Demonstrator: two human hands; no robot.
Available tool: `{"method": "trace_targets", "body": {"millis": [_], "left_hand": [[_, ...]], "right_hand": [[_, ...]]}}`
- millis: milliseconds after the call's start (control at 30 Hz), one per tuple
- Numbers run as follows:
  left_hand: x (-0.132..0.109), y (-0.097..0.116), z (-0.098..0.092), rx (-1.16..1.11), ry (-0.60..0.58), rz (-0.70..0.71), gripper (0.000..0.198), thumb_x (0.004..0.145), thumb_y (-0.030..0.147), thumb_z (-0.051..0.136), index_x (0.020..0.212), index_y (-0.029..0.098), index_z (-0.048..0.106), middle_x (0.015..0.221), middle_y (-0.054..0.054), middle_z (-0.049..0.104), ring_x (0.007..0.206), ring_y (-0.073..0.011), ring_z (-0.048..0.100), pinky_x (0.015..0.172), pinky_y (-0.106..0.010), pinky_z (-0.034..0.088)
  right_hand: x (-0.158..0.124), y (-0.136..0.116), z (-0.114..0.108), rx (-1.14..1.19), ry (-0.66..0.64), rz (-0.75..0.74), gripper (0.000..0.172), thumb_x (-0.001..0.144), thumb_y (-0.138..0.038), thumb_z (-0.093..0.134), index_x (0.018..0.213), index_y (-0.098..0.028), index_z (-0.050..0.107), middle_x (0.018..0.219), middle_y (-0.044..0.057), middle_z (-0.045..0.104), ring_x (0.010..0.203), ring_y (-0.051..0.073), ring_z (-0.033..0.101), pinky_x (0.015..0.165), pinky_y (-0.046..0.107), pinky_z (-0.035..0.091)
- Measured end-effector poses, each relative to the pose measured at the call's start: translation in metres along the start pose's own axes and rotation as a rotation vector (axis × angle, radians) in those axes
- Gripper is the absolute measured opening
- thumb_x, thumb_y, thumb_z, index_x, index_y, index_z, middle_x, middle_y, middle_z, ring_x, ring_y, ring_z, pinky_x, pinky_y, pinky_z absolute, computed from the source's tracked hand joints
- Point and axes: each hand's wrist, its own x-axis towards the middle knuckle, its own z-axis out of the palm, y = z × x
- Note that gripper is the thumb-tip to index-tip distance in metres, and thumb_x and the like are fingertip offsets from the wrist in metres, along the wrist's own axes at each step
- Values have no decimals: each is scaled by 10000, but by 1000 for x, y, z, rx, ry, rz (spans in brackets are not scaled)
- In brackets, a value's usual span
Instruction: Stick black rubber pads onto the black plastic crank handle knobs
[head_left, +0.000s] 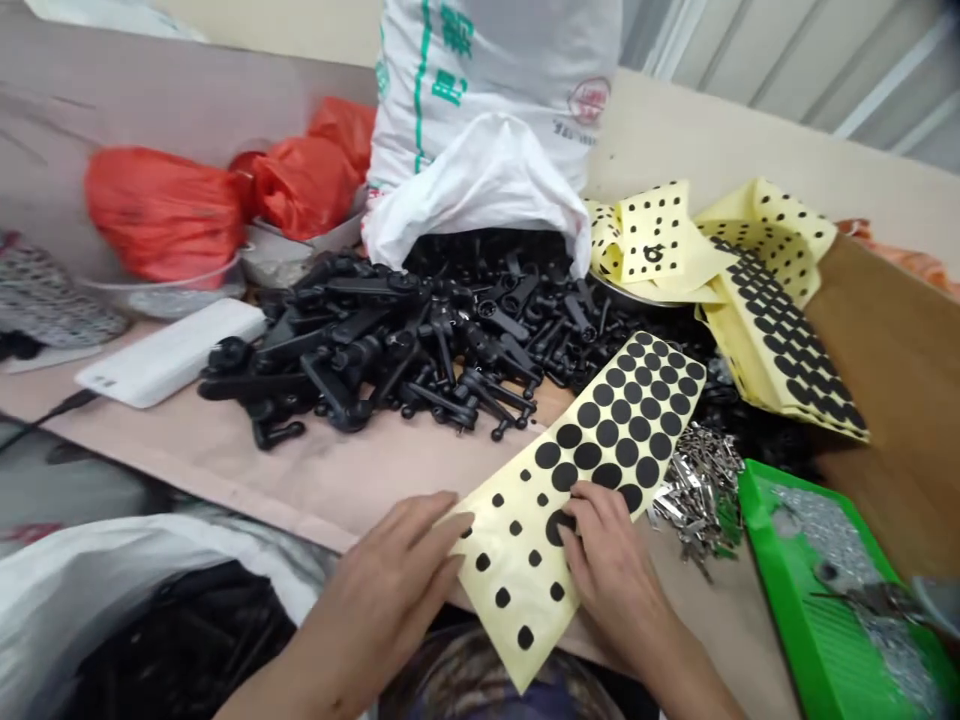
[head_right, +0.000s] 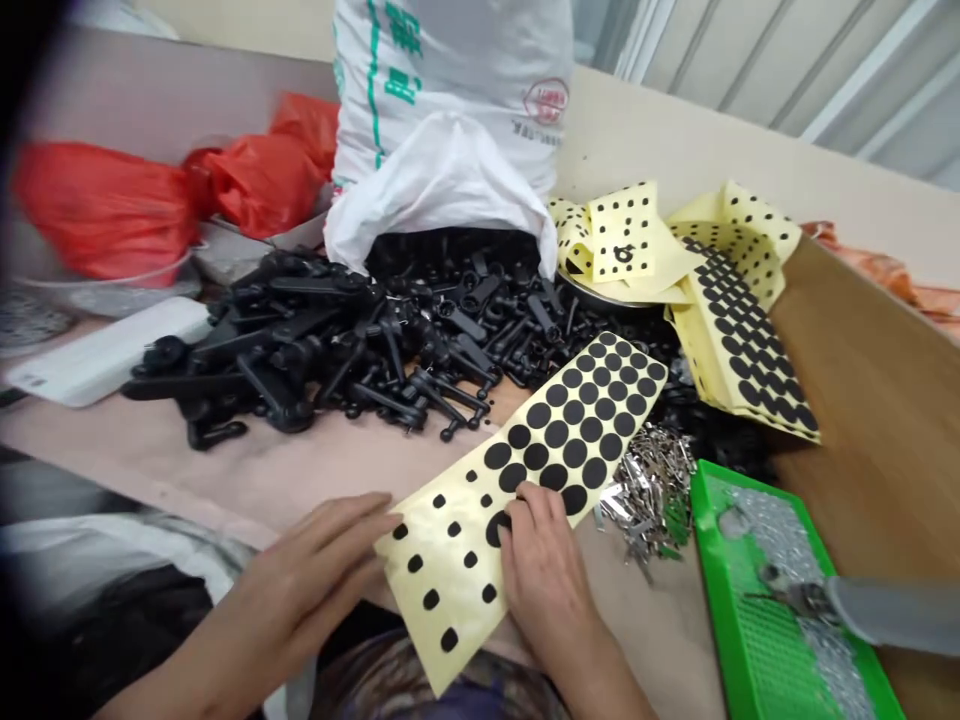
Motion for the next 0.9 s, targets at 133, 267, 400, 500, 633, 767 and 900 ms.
{"method": "trace_targets", "body": {"millis": [133, 267, 400, 500, 633, 767, 900], "left_hand": [[9, 15, 24, 107, -22, 119, 293, 863, 120, 406, 1072, 208, 591, 1138, -97, 612, 1039, -252, 547, 839, -384, 478], [12, 11, 35, 194, -104, 174, 295, 852, 105, 422, 1034, 220, 623, 1192, -98, 609, 1104, -286, 518, 811, -399, 451], [20, -9, 33, 184, -144, 205, 312, 830, 103, 474, 1078, 232, 613, 1249, -80, 592, 1174, -280, 478, 912, -421, 391], [25, -18, 30, 183, -141, 193, 330, 815, 80, 480, 1081, 230, 604, 1245, -73, 598, 1184, -279, 473, 940, -437, 373], [24, -11, 34, 139, -95, 211, 373, 800, 37, 421, 1088, 202, 593, 1272, -107, 563, 1188, -286, 456, 943, -450, 376], [25, 12, 48, 139, -124, 287, 373, 828, 77, 424, 1149, 210, 560, 1287, -110, 540, 1199, -277, 443, 956, -452, 366], [32, 25, 59, 212, -221, 264, 310, 865, 190, 485, 1164, 241, 549, 1237, -82, 578, 1135, -267, 498, 947, -458, 360]], "right_hand": [[-2, -1, -1, 57, -6, 54, 122, 854, -93, 425, 903, -178, 497, 1055, 131, 526, 978, 264, 514, 793, 434, 518], [-3, 3, -2, 38, 13, 68, 193, 859, -108, 426, 1021, -171, 511, 1098, 138, 536, 1016, 270, 519, 819, 444, 519], [-3, 5, -2, -18, -5, 26, 189, 864, -79, 400, 907, -161, 565, 1045, 136, 567, 948, 259, 543, 774, 426, 529], [-2, 5, -1, -34, -7, -1, 191, 860, -68, 404, 912, -152, 567, 1041, 141, 564, 938, 261, 537, 757, 421, 525], [3, 2, 0, -18, -2, 7, 194, 856, -50, 392, 852, -163, 549, 974, 126, 566, 885, 250, 532, 722, 407, 511], [6, 1, -1, 7, 9, 25, 212, 858, -36, 374, 779, -177, 511, 926, 109, 559, 850, 235, 524, 718, 393, 491], [2, -5, -6, 103, -21, 28, 198, 869, -53, 369, 778, -188, 481, 910, 93, 542, 835, 221, 510, 721, 378, 471]]}}
